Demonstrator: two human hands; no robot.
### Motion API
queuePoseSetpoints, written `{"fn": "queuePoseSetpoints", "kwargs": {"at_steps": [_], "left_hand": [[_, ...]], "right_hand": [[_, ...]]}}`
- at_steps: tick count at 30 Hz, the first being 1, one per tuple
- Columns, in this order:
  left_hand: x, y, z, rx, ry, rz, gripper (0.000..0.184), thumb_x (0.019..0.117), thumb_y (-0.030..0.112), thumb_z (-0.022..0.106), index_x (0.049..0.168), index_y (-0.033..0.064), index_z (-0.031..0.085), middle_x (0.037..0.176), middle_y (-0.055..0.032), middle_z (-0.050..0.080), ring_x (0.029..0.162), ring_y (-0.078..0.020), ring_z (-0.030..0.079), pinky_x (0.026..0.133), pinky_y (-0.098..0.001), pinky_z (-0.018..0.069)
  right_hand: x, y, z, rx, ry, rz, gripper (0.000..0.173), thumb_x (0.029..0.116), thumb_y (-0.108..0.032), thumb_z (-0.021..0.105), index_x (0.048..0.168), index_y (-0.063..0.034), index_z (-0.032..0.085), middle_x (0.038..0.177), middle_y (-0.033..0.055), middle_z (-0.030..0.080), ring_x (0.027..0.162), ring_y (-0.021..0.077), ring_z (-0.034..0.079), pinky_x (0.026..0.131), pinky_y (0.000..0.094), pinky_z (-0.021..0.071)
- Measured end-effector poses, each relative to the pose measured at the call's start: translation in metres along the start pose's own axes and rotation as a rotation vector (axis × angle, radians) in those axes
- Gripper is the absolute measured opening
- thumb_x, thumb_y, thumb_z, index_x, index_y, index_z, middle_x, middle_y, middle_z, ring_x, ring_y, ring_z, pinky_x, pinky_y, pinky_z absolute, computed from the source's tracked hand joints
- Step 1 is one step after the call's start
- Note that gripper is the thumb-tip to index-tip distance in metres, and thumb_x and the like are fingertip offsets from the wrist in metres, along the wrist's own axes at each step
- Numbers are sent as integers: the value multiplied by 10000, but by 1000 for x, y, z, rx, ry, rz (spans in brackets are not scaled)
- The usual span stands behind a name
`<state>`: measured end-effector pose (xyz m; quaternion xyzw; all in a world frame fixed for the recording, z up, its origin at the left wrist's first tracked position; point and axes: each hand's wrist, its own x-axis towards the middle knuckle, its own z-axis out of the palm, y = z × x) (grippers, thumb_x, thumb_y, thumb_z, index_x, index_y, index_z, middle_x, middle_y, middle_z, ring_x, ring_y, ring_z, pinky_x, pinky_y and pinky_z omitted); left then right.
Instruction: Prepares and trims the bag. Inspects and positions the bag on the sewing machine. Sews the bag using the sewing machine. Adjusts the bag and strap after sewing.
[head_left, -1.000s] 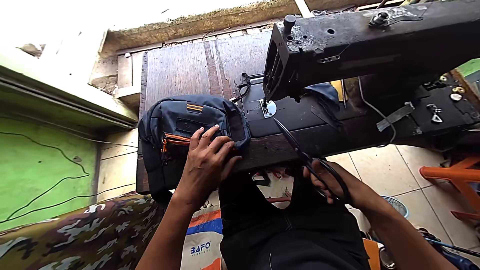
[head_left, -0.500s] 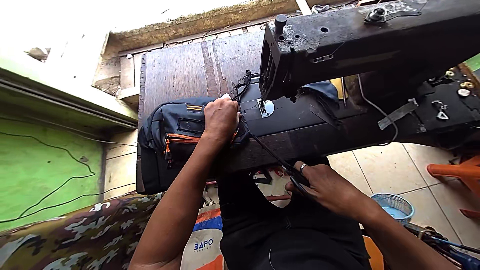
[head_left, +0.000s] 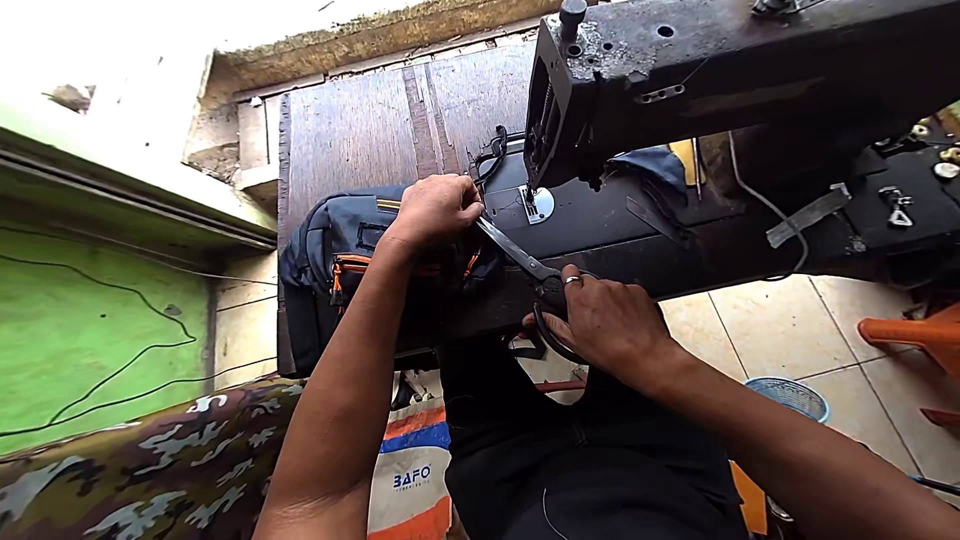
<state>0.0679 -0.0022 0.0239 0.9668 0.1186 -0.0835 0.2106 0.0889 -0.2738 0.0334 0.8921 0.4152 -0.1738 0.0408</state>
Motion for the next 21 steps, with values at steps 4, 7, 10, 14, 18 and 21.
{"fn": "queuePoseSetpoints", "kwargs": {"at_steps": [4,7,10,14,18,21], "left_hand": [[1,-1,6,2,52,24,209,988,292,624,941,104,704,880,-88,668,860,-300,651,720,-572,468],[0,-1,9,17,94,37,203,978,288,627,939,107,709,926,-91,666,897,-304,656,724,-573,474],[-2,-2,11,-2,156,61,181,962,284,649,972,124,731,949,-82,651,922,-292,648,743,-555,482],[-1,-8,13,-32,185,88,178,950,290,668,955,126,737,922,-68,649,886,-271,639,735,-539,485],[0,-4,12,-26,190,82,175,935,289,681,932,124,738,904,-73,652,881,-276,641,732,-540,479],[-1,-7,12,-42,201,71,186,927,288,676,924,112,735,900,-79,651,875,-281,642,731,-544,483]], "right_hand": [[6,-8,2,-9,19,6,805,948,-747,463,1128,23,618,851,155,674,806,336,714,645,460,543],[6,-12,-1,-24,-8,17,788,964,-733,446,1132,21,601,841,152,673,809,338,716,657,459,544],[-1,-10,-5,-7,-35,48,781,952,-743,463,1126,5,605,852,151,676,829,343,713,673,473,539],[0,-7,0,-6,0,40,823,936,-767,461,1145,15,608,875,156,673,820,335,711,654,458,541],[2,-7,-2,7,-9,47,812,941,-755,469,1164,14,606,892,158,680,836,336,712,672,463,546],[-6,-7,-6,27,-29,62,804,941,-749,478,1147,17,608,875,165,681,835,353,711,672,490,539]]}}
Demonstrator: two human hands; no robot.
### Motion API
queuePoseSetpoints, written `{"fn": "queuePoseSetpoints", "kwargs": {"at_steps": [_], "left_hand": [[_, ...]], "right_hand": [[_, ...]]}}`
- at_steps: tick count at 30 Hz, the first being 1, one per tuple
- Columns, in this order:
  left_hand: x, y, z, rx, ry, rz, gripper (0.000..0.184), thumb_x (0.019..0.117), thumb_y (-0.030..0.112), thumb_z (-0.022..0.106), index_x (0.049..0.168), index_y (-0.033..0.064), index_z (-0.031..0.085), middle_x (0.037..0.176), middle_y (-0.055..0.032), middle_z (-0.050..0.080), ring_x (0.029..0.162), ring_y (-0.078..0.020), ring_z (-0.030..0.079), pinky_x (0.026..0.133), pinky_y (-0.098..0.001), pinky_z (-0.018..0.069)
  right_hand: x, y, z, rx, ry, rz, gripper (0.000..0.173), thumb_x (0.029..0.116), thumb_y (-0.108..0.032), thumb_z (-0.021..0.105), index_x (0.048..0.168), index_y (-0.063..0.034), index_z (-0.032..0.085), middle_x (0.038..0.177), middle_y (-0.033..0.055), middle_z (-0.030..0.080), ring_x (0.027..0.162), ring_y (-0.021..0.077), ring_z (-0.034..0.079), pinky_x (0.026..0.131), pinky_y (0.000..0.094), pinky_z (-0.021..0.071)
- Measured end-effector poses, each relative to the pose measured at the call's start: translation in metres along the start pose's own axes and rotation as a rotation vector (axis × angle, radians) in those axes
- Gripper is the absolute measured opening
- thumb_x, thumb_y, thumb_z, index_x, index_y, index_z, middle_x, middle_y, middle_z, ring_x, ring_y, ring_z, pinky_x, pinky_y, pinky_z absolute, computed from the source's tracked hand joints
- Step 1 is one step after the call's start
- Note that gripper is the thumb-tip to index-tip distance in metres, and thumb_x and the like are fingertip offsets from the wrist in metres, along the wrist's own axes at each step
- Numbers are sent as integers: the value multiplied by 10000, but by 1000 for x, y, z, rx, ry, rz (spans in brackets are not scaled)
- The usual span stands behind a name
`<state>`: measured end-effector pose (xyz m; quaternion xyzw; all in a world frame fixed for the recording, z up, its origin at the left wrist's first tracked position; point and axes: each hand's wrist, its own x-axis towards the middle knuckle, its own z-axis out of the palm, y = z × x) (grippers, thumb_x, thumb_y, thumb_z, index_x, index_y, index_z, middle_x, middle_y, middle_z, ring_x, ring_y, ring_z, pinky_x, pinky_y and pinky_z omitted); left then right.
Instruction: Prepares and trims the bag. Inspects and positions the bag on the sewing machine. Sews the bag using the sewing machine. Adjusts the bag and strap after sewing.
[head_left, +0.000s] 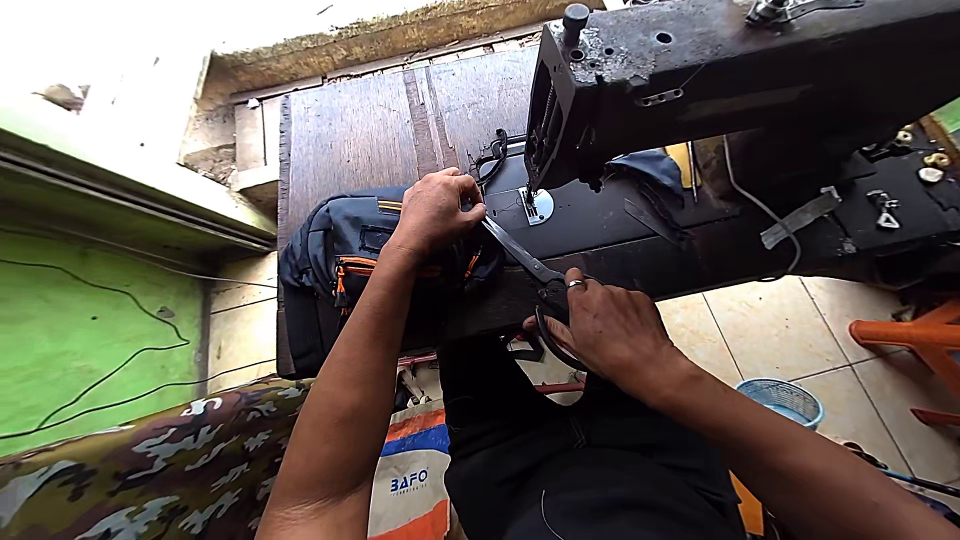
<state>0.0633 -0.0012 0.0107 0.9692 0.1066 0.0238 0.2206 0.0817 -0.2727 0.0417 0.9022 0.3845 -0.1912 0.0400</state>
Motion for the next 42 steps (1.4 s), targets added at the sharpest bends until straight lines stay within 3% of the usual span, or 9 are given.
{"fn": "queuePoseSetpoints", "kwargs": {"at_steps": [15,21,26,29,32,34,37,40,42], "left_hand": [[-1,-4,5,-50,44,60,173,906,285,691,905,116,730,869,-53,629,818,-245,624,710,-524,474],[-5,1,-19,-99,393,-51,329,1052,188,439,895,-16,645,866,-138,600,819,-241,601,754,-427,472],[-2,-15,-45,52,22,-185,505,1037,472,561,1153,-11,658,1087,-234,660,1062,-408,647,932,-624,491],[13,-26,-41,139,-244,-139,547,939,563,678,1083,36,689,992,-199,691,1007,-398,660,862,-637,492],[23,-23,-46,155,-344,-81,437,968,473,685,1056,45,710,936,-187,694,951,-375,668,847,-613,495],[21,-22,-53,157,-357,-29,385,1009,450,629,990,74,715,908,-151,661,933,-333,642,831,-558,482],[4,-18,-57,157,-302,61,376,1034,451,576,953,107,704,900,-96,594,916,-284,604,810,-509,476],[-11,-4,-61,132,-284,168,349,1039,425,570,851,142,650,791,-9,604,779,-168,607,713,-431,473],[-19,6,-64,126,-293,194,360,1044,432,554,824,156,624,756,13,580,729,-143,589,671,-412,469]], "right_hand": [[19,2,15,-35,193,-87,684,967,-620,580,1139,40,628,796,160,662,708,327,704,578,443,540],[-9,46,12,164,100,-31,635,941,-616,621,1088,1,639,770,184,670,746,412,700,631,584,537],[-39,133,31,233,264,270,581,983,-469,637,1124,94,614,773,310,650,756,546,668,638,699,502],[-9,184,27,207,251,458,635,1008,-482,603,1143,137,573,881,393,631,905,618,635,741,749,467],[17,211,18,130,289,483,615,1017,-489,586,1164,109,581,1022,391,628,958,602,633,727,742,471],[18,193,5,122,384,406,525,1045,-362,584,1244,123,597,1255,394,556,1097,603,586,815,752,475],[16,131,1,351,471,66,451,1033,-319,607,1233,85,642,1255,313,597,1077,474,639,894,640,525],[41,48,19,914,261,-265,542,959,-348,725,1367,-19,587,1249,126,687,1068,213,716,941,419,607],[60,1,30,1316,69,-302,537,951,-309,747,1403,-79,567,1228,84,710,1050,166,721,932,384,606]]}}
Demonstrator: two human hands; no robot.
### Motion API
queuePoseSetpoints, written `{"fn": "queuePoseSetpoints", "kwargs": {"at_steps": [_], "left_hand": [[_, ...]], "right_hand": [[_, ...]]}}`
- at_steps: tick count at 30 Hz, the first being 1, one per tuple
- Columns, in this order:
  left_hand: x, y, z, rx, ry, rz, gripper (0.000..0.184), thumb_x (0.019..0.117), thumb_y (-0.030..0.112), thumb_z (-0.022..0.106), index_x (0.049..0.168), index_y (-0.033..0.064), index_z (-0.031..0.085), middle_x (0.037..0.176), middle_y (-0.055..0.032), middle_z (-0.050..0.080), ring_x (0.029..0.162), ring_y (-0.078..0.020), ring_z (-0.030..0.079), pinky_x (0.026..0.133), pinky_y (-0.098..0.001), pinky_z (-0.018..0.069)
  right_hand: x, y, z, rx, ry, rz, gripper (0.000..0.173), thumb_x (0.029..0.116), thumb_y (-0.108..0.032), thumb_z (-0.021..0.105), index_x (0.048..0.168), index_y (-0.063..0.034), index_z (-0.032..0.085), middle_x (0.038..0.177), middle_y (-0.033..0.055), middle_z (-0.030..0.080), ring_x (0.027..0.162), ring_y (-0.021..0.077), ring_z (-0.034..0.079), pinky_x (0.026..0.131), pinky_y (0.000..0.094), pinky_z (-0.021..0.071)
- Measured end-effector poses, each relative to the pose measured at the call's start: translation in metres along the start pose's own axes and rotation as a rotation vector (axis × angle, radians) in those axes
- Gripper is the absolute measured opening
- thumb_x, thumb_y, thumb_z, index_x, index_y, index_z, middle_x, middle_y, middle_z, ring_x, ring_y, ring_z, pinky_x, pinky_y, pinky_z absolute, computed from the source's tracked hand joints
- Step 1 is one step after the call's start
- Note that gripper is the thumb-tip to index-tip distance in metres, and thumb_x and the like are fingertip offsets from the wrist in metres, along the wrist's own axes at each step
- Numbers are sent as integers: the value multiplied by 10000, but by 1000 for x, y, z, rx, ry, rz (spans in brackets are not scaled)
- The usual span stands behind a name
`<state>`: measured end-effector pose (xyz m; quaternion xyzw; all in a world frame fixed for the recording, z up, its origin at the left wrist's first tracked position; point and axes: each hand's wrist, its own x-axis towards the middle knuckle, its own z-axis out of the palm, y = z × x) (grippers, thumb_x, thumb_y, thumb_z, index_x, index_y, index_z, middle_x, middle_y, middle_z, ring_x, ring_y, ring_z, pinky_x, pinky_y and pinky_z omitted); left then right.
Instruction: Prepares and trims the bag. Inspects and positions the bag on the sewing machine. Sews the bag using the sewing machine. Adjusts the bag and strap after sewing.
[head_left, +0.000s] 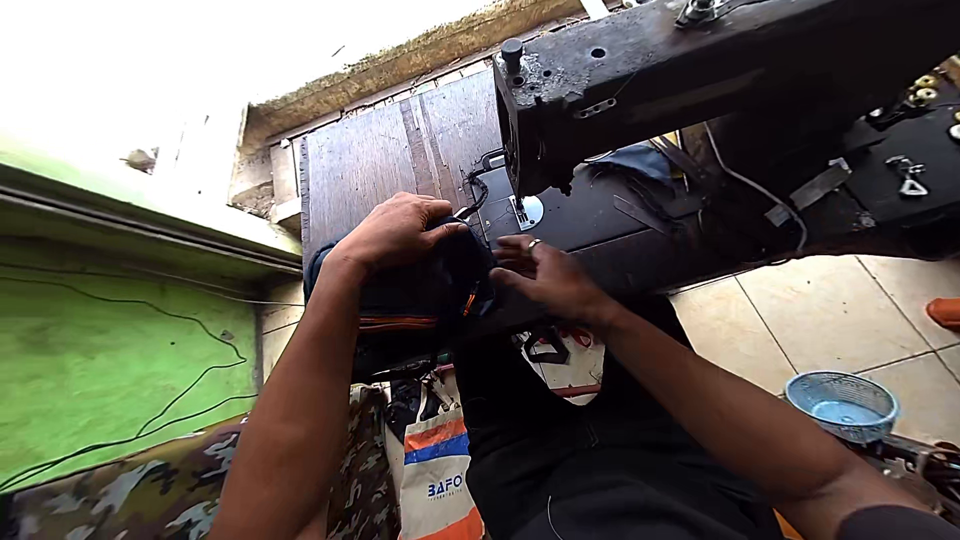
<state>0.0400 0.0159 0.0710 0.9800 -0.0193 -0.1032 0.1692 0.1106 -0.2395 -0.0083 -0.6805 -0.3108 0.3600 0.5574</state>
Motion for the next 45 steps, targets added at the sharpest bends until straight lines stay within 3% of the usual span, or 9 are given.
{"fn": "queuePoseSetpoints", "kwargs": {"at_steps": [5,9,14,18,25,34,39,42,45], "left_hand": [[-20,11,-6,-1,201,15,432,1070,462,474,798,155,610,736,22,552,688,-121,565,634,-375,459],[-54,24,-8,67,380,18,505,1051,533,438,1182,129,711,1228,-60,676,1183,-210,621,1004,-460,492],[-127,34,28,58,507,-97,1074,789,872,509,1533,100,460,1579,-107,443,1466,-272,404,1204,-508,329],[-160,37,83,-9,570,-144,1288,620,790,786,1632,183,269,1714,-142,138,1557,-331,229,1224,-556,312],[-168,31,106,33,638,-152,425,1029,345,528,1413,192,626,1497,-116,537,1334,-237,564,1071,-439,498],[-181,69,112,96,815,-216,331,1072,197,450,1230,177,739,1298,-153,635,1241,-266,599,1043,-412,490],[-175,89,155,130,1118,-517,387,1042,246,539,1363,56,638,1386,-266,556,1295,-393,533,1095,-512,425],[-165,137,186,-381,1370,-879,468,1011,173,605,1347,-127,480,1261,-245,586,1128,-260,597,958,-385,509],[-155,202,204,-1483,1178,-795,696,1092,526,141,1145,2,597,945,-70,739,859,-182,731,801,-359,614]], "right_hand": [[15,-3,33,758,-260,118,232,1064,-225,559,1166,-51,673,973,90,718,842,146,695,783,337,597],[2,-8,23,940,-389,105,217,1065,-190,539,1195,-70,664,1033,84,724,916,146,707,852,342,597],[-15,-27,1,995,-322,126,230,1082,-245,506,1240,-126,624,1017,61,709,890,133,703,808,331,605],[-26,-40,-7,1030,-288,158,226,1065,-261,532,1254,-154,595,1029,74,707,889,149,713,777,340,613],[-35,-41,-13,978,-193,268,311,1049,-367,553,1243,-134,626,1026,69,718,895,155,718,771,358,618],[-68,-17,-5,1192,-129,265,297,1085,-300,488,1250,-94,622,1070,114,722,987,189,718,887,370,602],[-81,1,7,1283,-170,374,282,1084,-239,448,1199,-47,620,1074,133,714,997,198,709,903,378,591],[-87,4,19,1340,-73,398,306,1098,-264,444,1261,-52,594,1109,136,708,1036,212,705,925,399,589],[-96,1,28,1381,-11,394,292,1102,-231,437,1275,-35,568,1127,150,701,1056,231,705,933,411,592]]}}
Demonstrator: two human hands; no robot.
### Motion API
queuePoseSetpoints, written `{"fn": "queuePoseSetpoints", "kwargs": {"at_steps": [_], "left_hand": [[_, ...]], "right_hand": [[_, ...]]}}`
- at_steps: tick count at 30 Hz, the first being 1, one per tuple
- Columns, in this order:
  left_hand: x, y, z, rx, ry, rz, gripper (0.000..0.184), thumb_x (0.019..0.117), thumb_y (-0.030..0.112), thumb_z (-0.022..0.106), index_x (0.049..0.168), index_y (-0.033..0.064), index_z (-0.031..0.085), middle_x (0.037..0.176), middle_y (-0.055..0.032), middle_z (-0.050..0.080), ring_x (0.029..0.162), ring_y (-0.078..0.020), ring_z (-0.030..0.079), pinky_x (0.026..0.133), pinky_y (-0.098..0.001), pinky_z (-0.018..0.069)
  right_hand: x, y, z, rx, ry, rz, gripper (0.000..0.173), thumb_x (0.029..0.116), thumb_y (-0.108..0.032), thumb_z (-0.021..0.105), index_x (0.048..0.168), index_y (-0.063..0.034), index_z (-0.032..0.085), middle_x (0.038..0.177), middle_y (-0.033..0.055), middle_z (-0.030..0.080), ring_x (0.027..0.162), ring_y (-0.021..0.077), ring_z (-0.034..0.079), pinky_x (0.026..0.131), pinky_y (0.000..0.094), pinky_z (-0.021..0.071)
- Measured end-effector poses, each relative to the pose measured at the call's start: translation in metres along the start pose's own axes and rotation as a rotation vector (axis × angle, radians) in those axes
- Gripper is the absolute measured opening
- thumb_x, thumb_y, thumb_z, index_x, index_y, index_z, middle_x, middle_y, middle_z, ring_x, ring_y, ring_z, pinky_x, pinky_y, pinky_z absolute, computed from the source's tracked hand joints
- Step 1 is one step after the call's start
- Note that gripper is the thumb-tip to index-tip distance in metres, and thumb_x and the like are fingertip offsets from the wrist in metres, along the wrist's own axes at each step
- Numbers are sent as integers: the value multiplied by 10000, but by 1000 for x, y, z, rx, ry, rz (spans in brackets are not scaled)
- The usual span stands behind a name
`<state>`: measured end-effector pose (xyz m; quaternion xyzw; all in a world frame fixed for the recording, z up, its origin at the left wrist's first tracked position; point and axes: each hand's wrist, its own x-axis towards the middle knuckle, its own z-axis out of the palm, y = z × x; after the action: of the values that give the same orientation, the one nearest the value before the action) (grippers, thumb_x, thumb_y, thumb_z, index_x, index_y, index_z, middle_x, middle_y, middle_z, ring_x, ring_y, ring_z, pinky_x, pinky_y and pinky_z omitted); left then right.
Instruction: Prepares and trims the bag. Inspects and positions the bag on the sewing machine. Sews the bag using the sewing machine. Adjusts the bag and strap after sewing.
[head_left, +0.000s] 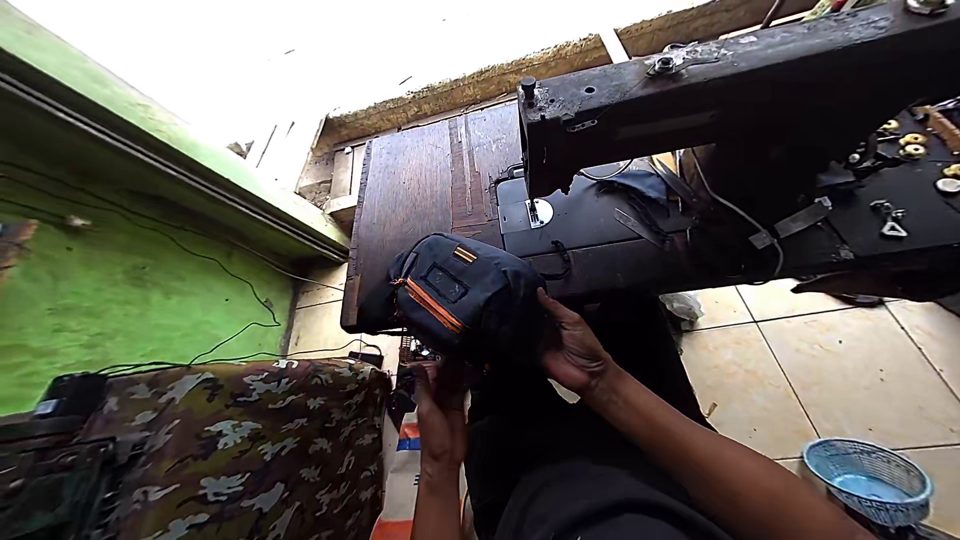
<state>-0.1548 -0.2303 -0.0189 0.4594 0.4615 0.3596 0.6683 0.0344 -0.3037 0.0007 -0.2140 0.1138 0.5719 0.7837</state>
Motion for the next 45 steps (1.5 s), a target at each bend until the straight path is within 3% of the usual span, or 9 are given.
{"fn": "queuePoseSetpoints", "kwargs": {"at_steps": [2,4,8,12,16,24,30,35,45], "left_hand": [[-28,-14,10,-353,-311,-265,928,852,845,471,1208,5,645,1078,-176,745,1021,-336,734,923,-486,595],[-37,-15,20,-544,-329,-324,773,816,640,744,1266,22,628,1161,-193,726,1092,-347,715,995,-507,569],[-26,3,29,-700,-52,-322,305,1076,234,462,1280,33,568,1163,-193,703,1063,-339,709,945,-522,585],[-20,15,29,-841,32,-247,211,1048,128,497,1210,31,590,1137,-203,703,1048,-356,713,924,-534,593],[-15,18,27,-759,53,-166,196,991,84,576,1178,33,602,1074,-178,720,977,-306,731,847,-487,622],[-19,32,27,-517,101,-170,245,1018,100,569,1249,21,566,1090,-155,717,992,-249,724,869,-448,616],[-22,50,30,-441,119,-173,232,1004,30,589,1230,-17,589,1084,-174,719,983,-252,726,871,-432,616],[-23,54,31,-448,75,-211,262,965,-12,619,1224,-16,579,1061,-176,725,950,-252,735,846,-431,623],[-11,38,36,-685,5,-123,261,889,11,695,1142,15,631,1044,-155,733,965,-248,736,859,-439,623]], "right_hand": [[-7,9,-2,-14,-26,34,293,1098,-220,434,1270,-18,559,1139,165,697,1069,243,702,950,425,583],[-13,14,-4,-121,-116,87,356,1090,-288,429,1305,-30,548,1188,155,698,1119,239,687,990,440,564],[-11,13,2,-319,-120,167,359,1106,-265,432,1308,7,555,1166,160,698,1071,245,695,946,442,576],[-4,10,2,-242,-11,105,328,1094,-233,415,1025,-8,643,933,127,711,885,234,711,868,421,593],[-6,7,1,-340,-62,234,506,1094,-476,366,941,-88,653,860,73,703,815,215,716,830,424,612],[-20,23,-14,-784,-253,552,829,1030,-688,134,1039,-80,697,941,48,737,902,165,709,830,341,580],[-16,35,-11,-345,-88,248,422,1088,-425,418,1184,-60,608,1006,95,716,907,177,703,808,336,586],[-2,29,-2,-137,-253,273,537,949,-451,695,1316,-80,569,1217,119,699,1156,237,669,1025,445,533],[1,30,9,-43,-323,143,289,1074,-233,517,1275,-32,569,1212,156,690,1160,243,669,1048,428,524]]}}
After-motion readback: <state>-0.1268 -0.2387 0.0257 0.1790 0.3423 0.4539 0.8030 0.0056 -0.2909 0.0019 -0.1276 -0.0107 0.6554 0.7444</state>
